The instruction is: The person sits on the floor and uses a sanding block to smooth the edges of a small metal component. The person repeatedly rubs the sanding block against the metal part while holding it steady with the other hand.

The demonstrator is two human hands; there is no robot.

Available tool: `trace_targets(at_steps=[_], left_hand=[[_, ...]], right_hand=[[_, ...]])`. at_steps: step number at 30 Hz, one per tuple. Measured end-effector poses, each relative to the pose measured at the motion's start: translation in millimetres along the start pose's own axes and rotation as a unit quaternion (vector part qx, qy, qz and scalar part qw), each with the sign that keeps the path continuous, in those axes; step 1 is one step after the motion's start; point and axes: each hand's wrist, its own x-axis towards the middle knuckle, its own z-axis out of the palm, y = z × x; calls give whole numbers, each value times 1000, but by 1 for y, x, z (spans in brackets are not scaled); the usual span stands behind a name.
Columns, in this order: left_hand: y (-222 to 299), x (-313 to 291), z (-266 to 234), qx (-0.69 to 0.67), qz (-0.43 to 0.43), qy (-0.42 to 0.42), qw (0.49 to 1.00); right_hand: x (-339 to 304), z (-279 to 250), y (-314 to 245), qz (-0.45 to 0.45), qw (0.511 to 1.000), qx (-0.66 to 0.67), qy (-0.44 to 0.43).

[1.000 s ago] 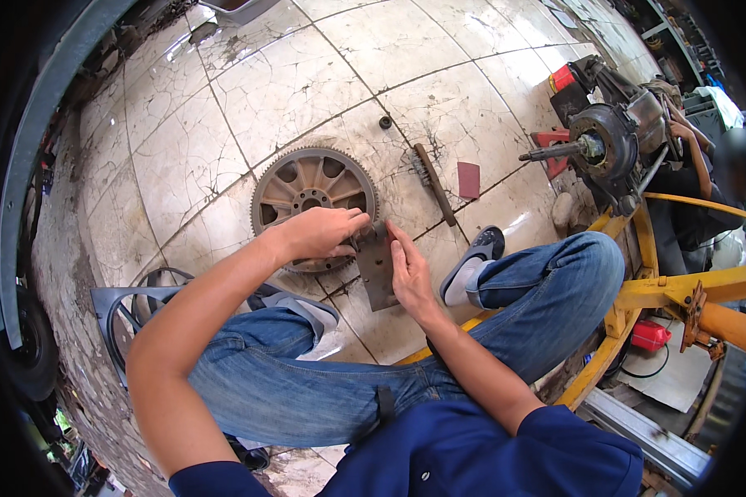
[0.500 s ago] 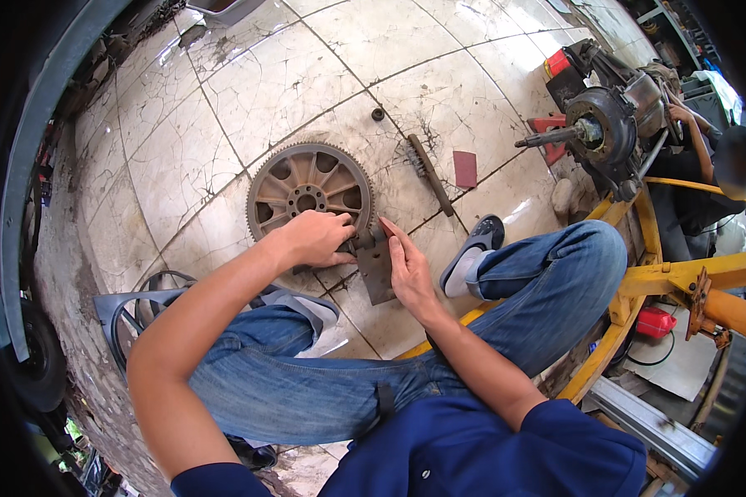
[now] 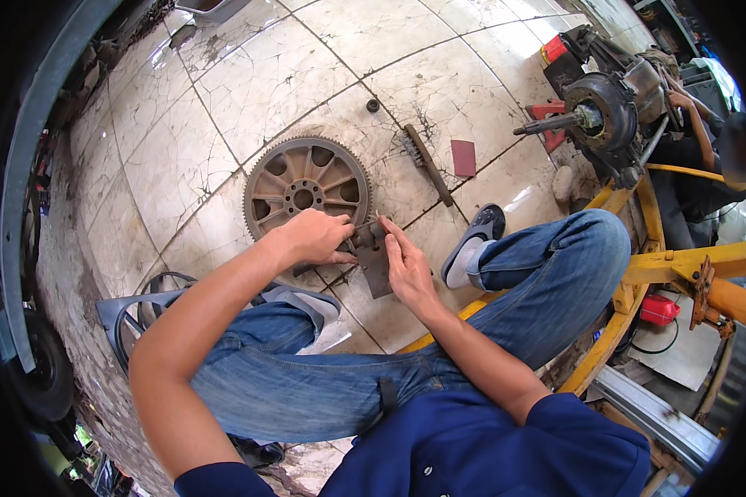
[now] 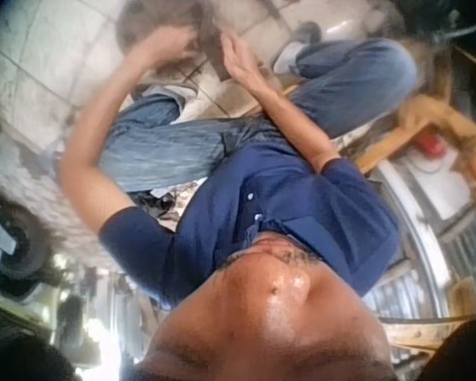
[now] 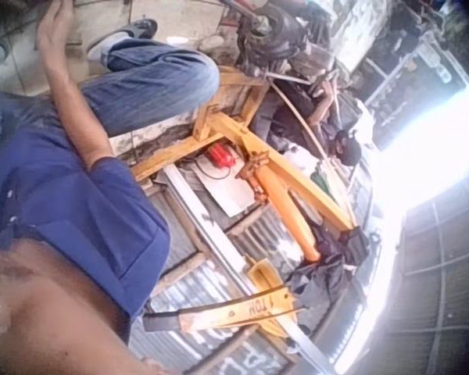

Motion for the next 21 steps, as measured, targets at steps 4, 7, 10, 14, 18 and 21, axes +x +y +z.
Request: trace_targets(at_steps=[4, 7, 10, 14, 18, 21], left_hand=[[1, -2, 3, 7, -4, 5, 1000], [3, 0, 9, 15, 6, 16, 1000], [6, 2, 7, 11, -1, 5, 1000], [7, 2, 8, 16, 1, -8, 1000], [3, 5, 8, 1, -7, -6, 1000], [1, 0, 5, -5, -14, 3, 1000]], right_hand=[[5, -6, -16, 111, 991, -59, -42], [7, 0, -7, -28, 998, -47, 10], [4, -2, -4, -2, 999, -38, 9], [7, -7, -4, 140, 987, -54, -60], [4, -3, 9, 29, 999, -22, -10], [8, -8, -22, 107, 992, -44, -51]])
